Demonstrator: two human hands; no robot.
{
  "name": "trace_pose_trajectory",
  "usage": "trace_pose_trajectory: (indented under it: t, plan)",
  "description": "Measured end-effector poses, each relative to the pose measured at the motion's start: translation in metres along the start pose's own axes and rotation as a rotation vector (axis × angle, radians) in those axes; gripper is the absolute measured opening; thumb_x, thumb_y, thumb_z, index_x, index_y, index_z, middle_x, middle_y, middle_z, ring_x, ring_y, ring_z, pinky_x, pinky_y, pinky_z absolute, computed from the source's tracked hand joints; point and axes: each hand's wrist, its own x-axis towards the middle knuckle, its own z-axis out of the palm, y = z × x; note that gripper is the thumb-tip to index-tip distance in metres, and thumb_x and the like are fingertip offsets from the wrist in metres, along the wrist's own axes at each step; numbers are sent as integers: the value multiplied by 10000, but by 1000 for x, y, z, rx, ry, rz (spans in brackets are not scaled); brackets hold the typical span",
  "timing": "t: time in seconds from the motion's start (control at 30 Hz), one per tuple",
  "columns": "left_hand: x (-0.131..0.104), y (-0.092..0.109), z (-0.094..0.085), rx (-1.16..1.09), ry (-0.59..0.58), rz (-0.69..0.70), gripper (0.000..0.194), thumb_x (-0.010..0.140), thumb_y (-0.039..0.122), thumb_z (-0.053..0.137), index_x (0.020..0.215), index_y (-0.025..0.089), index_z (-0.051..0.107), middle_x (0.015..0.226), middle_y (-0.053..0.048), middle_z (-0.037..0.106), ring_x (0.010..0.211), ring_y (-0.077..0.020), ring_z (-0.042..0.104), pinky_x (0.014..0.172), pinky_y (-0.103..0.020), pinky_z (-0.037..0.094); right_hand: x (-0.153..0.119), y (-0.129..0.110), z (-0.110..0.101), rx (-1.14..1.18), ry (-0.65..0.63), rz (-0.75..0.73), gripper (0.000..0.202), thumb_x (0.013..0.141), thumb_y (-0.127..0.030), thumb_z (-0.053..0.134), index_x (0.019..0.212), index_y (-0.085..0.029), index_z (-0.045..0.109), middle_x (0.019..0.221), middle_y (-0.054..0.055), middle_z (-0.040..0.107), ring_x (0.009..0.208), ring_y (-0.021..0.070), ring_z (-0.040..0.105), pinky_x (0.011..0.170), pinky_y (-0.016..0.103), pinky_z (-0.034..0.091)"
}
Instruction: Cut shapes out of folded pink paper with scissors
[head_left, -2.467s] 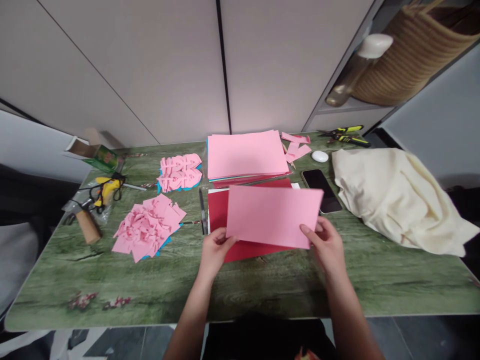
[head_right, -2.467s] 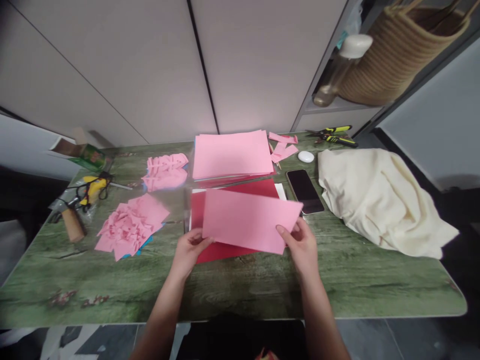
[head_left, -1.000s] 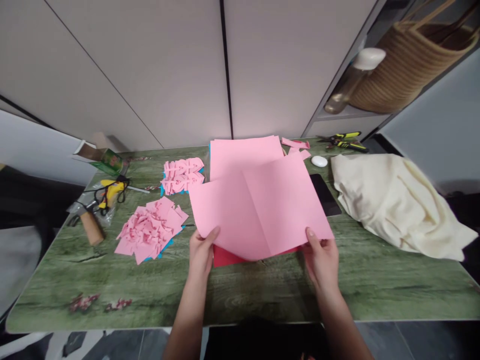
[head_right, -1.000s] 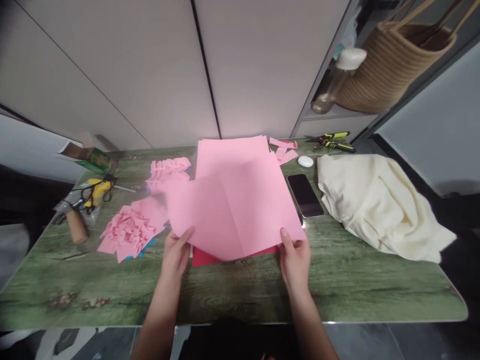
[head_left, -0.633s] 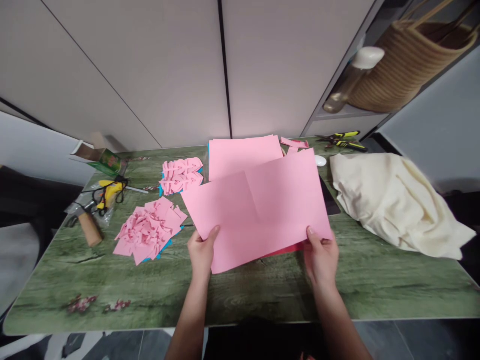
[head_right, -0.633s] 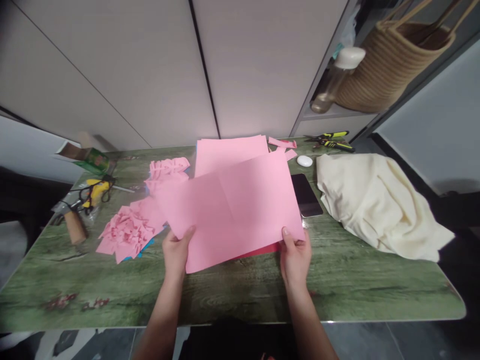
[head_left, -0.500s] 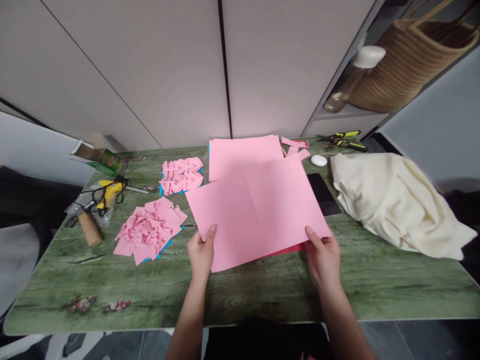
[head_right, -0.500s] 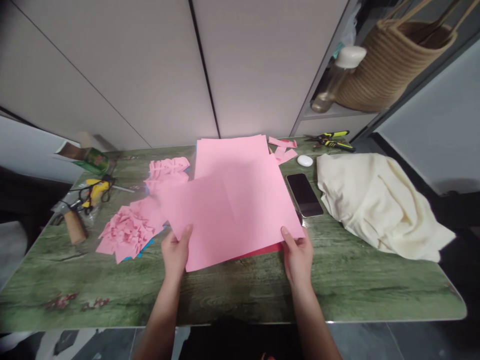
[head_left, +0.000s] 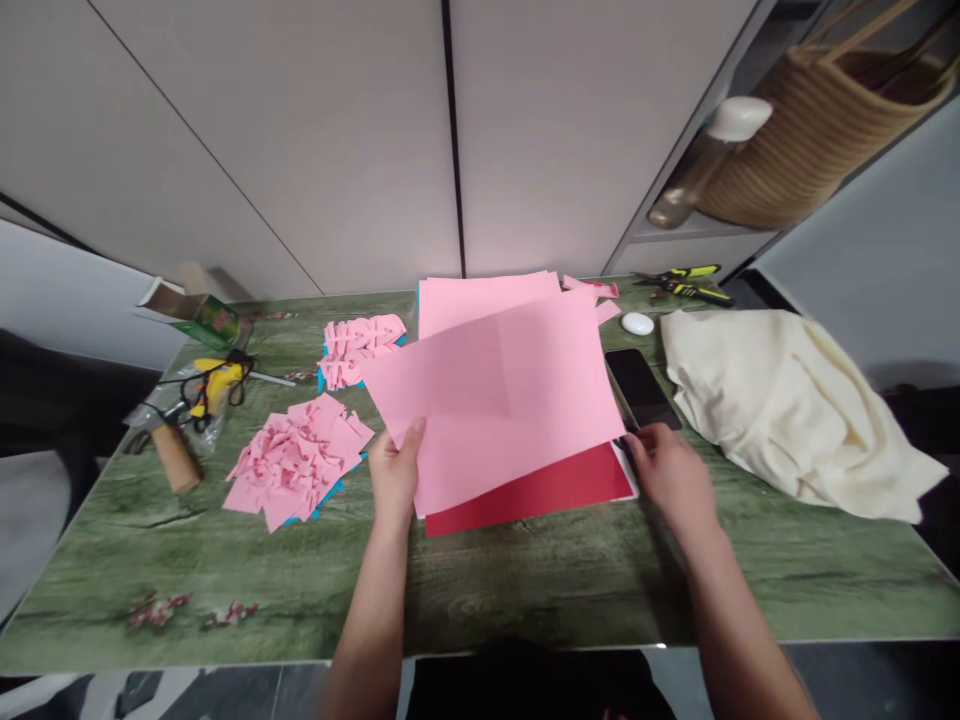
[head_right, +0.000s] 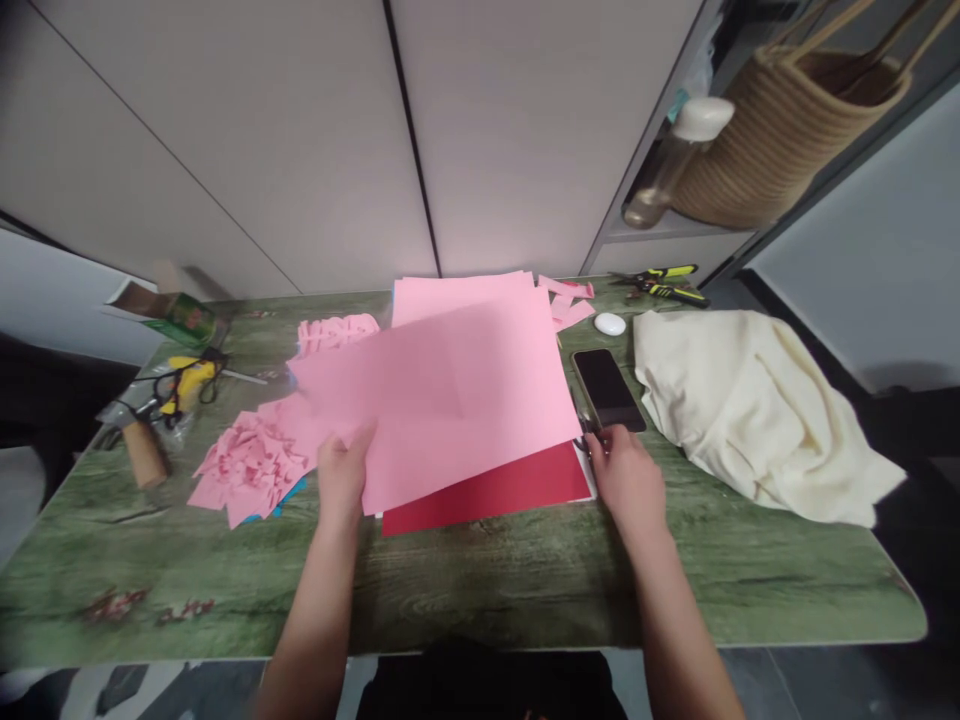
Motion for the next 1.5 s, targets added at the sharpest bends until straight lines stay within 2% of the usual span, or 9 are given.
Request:
trace_pose_trajectory:
  t: [0.1,0.23,0.4,0.63,0.73,0.83,1.0,1.23,1.5]
  plan:
    - [1,-5,9,-56,20,-52,357,660,390,680,866,98,675,835,-80,704,722,-160,629,652,-249,487,7,-6,1,-228,-104,0,398,882,-444,374,933,-129,613,871,165,649,689,258,626,582,327,400]
    - [-2,-17,12,-113,52,-74,372,671,401,667,878,92,670,864,-90,702,731,-158,627,652,-240,482,14,-11,3,-287,-94,-42,477,855,-490,394,995,-100,629,958,202,632,770,277,635,608,329,419]
    - [-5,-19,11,-95,89,-47,348,683,391,658,863,93,669,863,-91,699,746,-160,626,662,-241,482,30,-4,5,-233,-217,31,470,802,-517,457,854,-111,687,778,203,675,697,313,635,590,363,407]
    - [-3,-14,9,-62,171,-7,348,692,410,646,828,90,664,829,-89,700,754,-170,629,655,-246,485,23,20,-2,232,-213,58,394,787,-513,468,831,-167,652,688,86,688,517,201,586,515,307,400]
    - [-5,-12,8,-77,195,4,353,695,409,646,856,95,666,861,-94,701,771,-171,631,669,-247,485,4,19,-8,745,-267,99,386,783,-543,498,866,-176,586,766,67,685,459,148,537,495,288,422]
    - [-9,-8,8,-147,170,2,380,708,413,636,920,99,660,939,-107,692,816,-172,631,705,-248,485,-16,5,-16,1059,-396,88,335,762,-504,580,795,-171,575,621,16,618,472,129,501,511,262,409]
    - [-8,19,9,-248,126,14,408,708,429,635,967,114,652,1002,-109,680,836,-179,637,724,-263,491,-25,-25,-47,1241,-487,-8,349,744,-485,619,889,-175,555,693,19,612,444,108,465,474,249,379]
    - [25,94,21,-291,208,346,370,737,394,620,968,107,643,1005,-105,674,921,-184,618,804,-270,478,-9,-69,-100,1259,-580,-411,330,780,-489,574,916,-191,535,732,35,606,525,140,505,526,266,403]
    - [39,128,32,-535,281,473,376,741,357,632,1034,121,641,1086,-114,650,974,-194,608,844,-285,474,3,-110,-130,899,-693,-631,249,881,-438,438,906,-201,509,711,6,586,546,130,510,540,245,401]
